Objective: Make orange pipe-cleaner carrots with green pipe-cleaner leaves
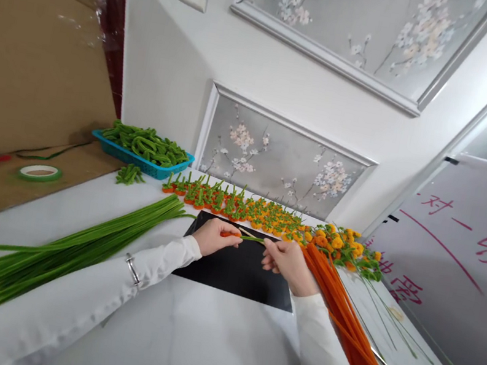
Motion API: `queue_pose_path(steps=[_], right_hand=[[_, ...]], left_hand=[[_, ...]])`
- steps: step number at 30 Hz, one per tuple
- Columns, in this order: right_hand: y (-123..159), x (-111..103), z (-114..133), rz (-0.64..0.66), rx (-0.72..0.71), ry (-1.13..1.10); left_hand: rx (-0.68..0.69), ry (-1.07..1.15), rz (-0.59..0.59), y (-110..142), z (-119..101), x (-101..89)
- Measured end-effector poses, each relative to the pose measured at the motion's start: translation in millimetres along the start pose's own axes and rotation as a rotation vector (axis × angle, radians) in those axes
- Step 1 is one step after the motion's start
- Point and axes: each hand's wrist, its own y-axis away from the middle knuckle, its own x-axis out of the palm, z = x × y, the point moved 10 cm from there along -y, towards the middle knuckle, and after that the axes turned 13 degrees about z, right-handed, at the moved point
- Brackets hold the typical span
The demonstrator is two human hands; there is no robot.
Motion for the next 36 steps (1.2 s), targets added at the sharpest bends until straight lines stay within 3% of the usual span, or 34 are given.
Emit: queue_pose_path(steps=[3,6,9,15,18,23,27,36], right_hand=[[10.3,-10.8,37.3,-0.12,-0.236,0.254],[15.4,10.6,59.0,-0.051,-0.453,0.609],[10.5,28.3,46.4,0.082,-0.431,0.762],[16.3,41.1,49.7,0.074,-0.368,1.01],[16.1,48.4,48.5,0.108,-0.346,1.02],[11.3,34.6,40.4,0.041,-0.358,0.909],[13.2,23.5,42.9,-0.005,-0.36,0.887],[23.7,26.7,61.7,-0.034,-0.353,1.02]], left_hand=[[0.015,-0.038,0.01,1.3,-3.1,-1.7],[0.042,-0.073,0.048,2.0,-8.8,3.6],[0.073,-0.143,0.084,2.8,-16.1,9.6],[0.077,-0.237,0.118,5.9,-22.8,15.4],[0.089,-0.196,0.144,6.4,-24.4,19.0],[0.122,-0.067,0.144,3.2,-23.2,17.7],[0.055,0.017,0.161,0.0,-13.9,15.5],[0.121,-0.056,0.102,0.2,-21.2,5.5]])
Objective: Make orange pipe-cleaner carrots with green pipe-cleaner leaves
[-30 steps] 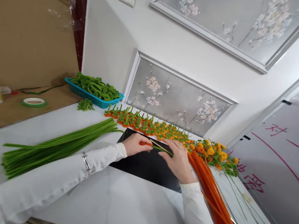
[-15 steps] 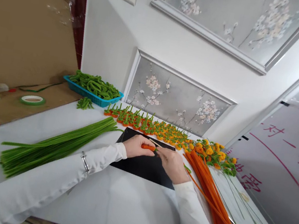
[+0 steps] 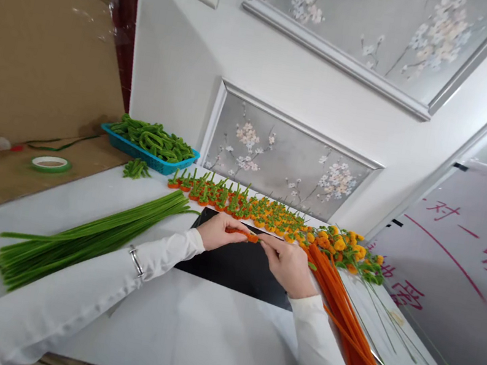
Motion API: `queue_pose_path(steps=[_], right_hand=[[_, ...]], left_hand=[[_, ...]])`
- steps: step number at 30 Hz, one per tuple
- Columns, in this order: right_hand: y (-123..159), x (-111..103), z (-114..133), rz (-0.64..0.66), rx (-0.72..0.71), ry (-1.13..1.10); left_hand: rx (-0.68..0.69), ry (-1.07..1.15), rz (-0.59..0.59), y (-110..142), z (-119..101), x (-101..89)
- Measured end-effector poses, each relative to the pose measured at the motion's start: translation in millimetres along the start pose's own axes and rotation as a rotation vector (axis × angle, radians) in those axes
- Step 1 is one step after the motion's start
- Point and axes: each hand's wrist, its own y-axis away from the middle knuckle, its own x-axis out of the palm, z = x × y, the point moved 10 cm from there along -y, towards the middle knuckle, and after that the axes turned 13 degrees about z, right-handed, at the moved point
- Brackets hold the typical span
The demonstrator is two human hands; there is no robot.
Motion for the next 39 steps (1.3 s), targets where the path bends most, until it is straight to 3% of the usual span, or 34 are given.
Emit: queue_pose_path(steps=[5,9,16,24,35,39], right_hand=[[-1.3,8.8,-3.0,0.089,0.023,0.076],[0.4,4.1,-7.8,0.061,0.061,0.097],[3.5,-4.5,-20.4,0.056,0.089,-0.028],[1.5,4.3,-17.8,0.109,0.077,-0.072],[-2.5,12.0,4.8,0.118,-0.034,-0.033],[-1.6,2.3,-0.9,0.037,-0.11,-0.207]], left_hand=[[-0.001,-0.023,-0.015,-0.4,2.5,-0.6],[-0.012,-0.039,-0.027,-0.2,4.8,-1.6],[-0.026,0.014,-0.049,-0.4,9.1,-5.0],[-0.015,0.026,-0.057,0.2,4.4,-6.5],[0.0,0.034,0.088,0.1,-0.1,15.0],[0.012,0.044,0.029,-0.5,2.9,6.3]])
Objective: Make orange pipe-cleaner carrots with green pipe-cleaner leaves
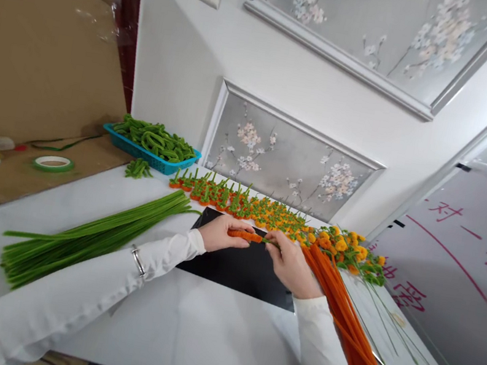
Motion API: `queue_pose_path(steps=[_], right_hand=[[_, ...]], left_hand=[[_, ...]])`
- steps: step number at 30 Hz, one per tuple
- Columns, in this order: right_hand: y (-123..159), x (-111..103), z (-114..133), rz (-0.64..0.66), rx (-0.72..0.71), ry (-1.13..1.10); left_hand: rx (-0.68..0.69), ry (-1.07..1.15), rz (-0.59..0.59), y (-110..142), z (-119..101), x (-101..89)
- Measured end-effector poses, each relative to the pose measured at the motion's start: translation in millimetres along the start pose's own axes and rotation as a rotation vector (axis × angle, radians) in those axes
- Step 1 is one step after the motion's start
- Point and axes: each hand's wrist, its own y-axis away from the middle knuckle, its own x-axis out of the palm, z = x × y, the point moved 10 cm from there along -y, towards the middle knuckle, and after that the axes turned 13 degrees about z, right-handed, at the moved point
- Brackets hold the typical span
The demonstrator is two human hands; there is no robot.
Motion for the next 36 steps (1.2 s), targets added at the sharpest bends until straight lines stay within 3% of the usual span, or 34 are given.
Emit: queue_pose_path(steps=[5,9,20,27,33,36], right_hand=[[3.5,-11.2,-10.9,-0.126,-0.05,-0.089],[4.3,-13.1,-11.6,-0.179,-0.048,-0.098],[-2.3,-1.9,-2.2,-0.147,-0.073,-0.092],[5.6,-11.8,-24.9,-0.2,0.028,-0.057],[3.7,-13.7,-14.4,-0.197,-0.04,-0.133],[3.4,-13.9,-18.0,-0.22,-0.007,-0.185]], left_hand=[[-0.025,-0.061,-0.086,1.2,6.9,-13.1],[-0.023,-0.091,-0.085,1.6,7.3,-12.4],[0.006,0.013,0.002,-0.4,4.8,1.8],[-0.025,0.11,-0.065,-0.2,13.7,-5.2],[-0.047,0.121,-0.091,0.7,17.7,-4.9],[-0.055,0.131,-0.086,1.1,16.3,-3.5]])
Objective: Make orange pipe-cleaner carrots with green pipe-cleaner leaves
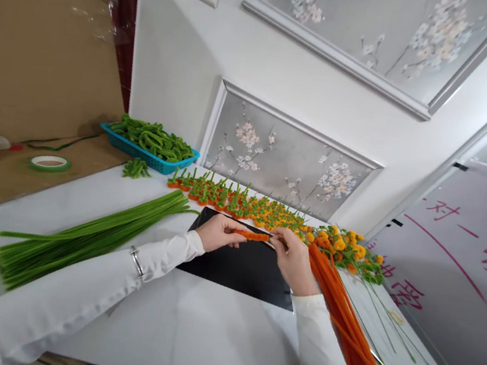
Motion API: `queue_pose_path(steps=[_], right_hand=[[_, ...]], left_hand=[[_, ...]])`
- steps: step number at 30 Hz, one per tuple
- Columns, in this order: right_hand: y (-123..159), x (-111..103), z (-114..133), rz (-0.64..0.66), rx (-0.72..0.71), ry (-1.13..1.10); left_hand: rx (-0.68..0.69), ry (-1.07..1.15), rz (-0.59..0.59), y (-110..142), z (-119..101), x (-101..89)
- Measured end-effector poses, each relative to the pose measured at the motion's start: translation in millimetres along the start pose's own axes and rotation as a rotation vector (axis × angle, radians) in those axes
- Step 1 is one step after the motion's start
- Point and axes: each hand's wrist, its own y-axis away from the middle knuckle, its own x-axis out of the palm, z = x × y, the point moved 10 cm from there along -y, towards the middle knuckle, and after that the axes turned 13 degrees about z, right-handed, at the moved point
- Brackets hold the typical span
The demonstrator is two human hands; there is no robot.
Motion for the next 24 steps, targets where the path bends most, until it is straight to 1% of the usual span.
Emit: queue_pose_path(steps=[2,7,13,15,19,24], right_hand=[[-0.1,2.6,-3.6,0.004,0.021,-0.031],[-0.8,14.9,-7.4,0.08,0.038,-0.048],[3.0,13.6,-19.1,0.141,0.075,-0.067],[4.9,9.5,-22.2,0.142,0.08,-0.014],[6.6,2.2,-22.7,0.098,0.057,0.075],[4.1,7.9,-16.0,0.102,0.02,0.103]], left_hand=[[-0.005,0.001,-0.001,0.7,-2.1,0.1],[-0.018,-0.044,0.011,1.5,-4.2,0.5],[0.011,-0.042,-0.011,0.7,0.3,-2.0],[-0.001,-0.036,-0.02,0.4,2.6,-3.0],[-0.019,-0.042,-0.029,0.1,3.7,-4.1],[0.007,-0.119,-0.022,1.2,-0.4,-4.9]])
